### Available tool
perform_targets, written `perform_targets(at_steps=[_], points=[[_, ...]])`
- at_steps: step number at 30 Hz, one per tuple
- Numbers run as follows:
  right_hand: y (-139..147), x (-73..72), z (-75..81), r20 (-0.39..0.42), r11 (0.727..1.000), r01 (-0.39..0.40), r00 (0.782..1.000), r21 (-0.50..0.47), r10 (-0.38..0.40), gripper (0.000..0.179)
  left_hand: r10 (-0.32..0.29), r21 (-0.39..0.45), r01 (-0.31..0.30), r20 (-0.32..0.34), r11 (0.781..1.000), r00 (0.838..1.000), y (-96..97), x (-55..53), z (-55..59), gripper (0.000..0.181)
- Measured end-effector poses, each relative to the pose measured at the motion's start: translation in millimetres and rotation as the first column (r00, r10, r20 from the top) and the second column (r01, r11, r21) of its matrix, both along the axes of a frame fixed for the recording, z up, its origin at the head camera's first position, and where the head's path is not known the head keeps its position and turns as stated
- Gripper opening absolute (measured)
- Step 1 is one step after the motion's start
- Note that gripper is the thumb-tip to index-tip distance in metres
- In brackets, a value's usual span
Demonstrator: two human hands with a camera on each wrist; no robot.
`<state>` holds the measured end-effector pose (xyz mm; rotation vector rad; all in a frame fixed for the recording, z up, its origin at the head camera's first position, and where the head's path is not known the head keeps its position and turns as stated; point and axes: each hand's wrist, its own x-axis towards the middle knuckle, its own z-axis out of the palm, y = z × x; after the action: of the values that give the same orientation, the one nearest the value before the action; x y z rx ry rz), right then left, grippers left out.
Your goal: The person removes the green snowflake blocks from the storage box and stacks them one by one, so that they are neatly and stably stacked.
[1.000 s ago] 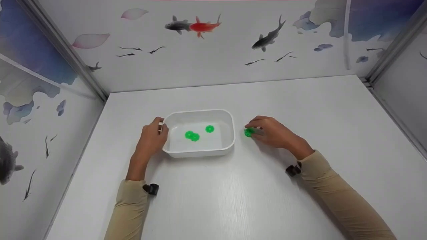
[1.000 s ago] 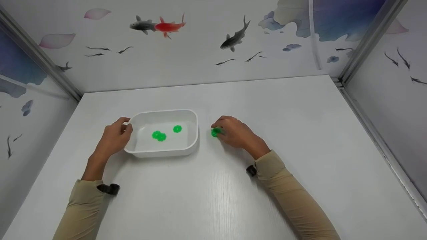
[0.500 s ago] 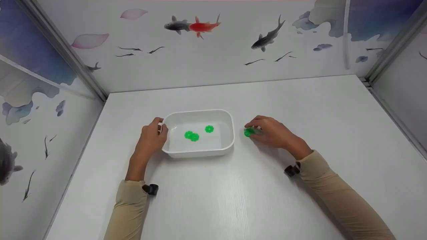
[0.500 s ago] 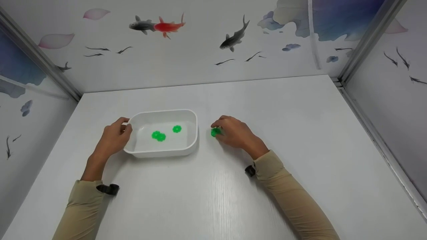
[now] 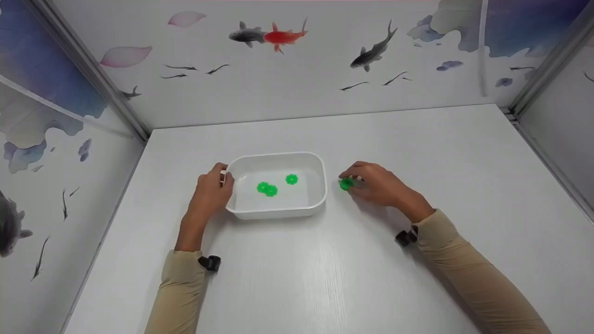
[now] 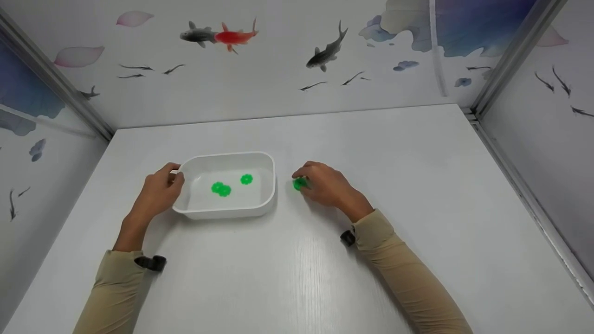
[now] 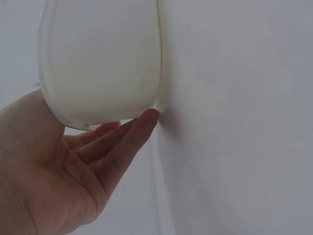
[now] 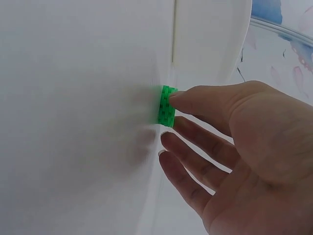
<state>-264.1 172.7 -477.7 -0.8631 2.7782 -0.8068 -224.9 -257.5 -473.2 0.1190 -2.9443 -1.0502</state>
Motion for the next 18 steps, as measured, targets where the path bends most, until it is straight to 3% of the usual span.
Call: perform_targets(at_steps=[18], points=[[0.6,0.2,0.1,-0.005,0.998,-0.039,0.999,-0.051,0.039,0.034,0.003,-0.005,-0.003,-0.003,1.000,1.000,1.1,-0.7,0.2,0.046]])
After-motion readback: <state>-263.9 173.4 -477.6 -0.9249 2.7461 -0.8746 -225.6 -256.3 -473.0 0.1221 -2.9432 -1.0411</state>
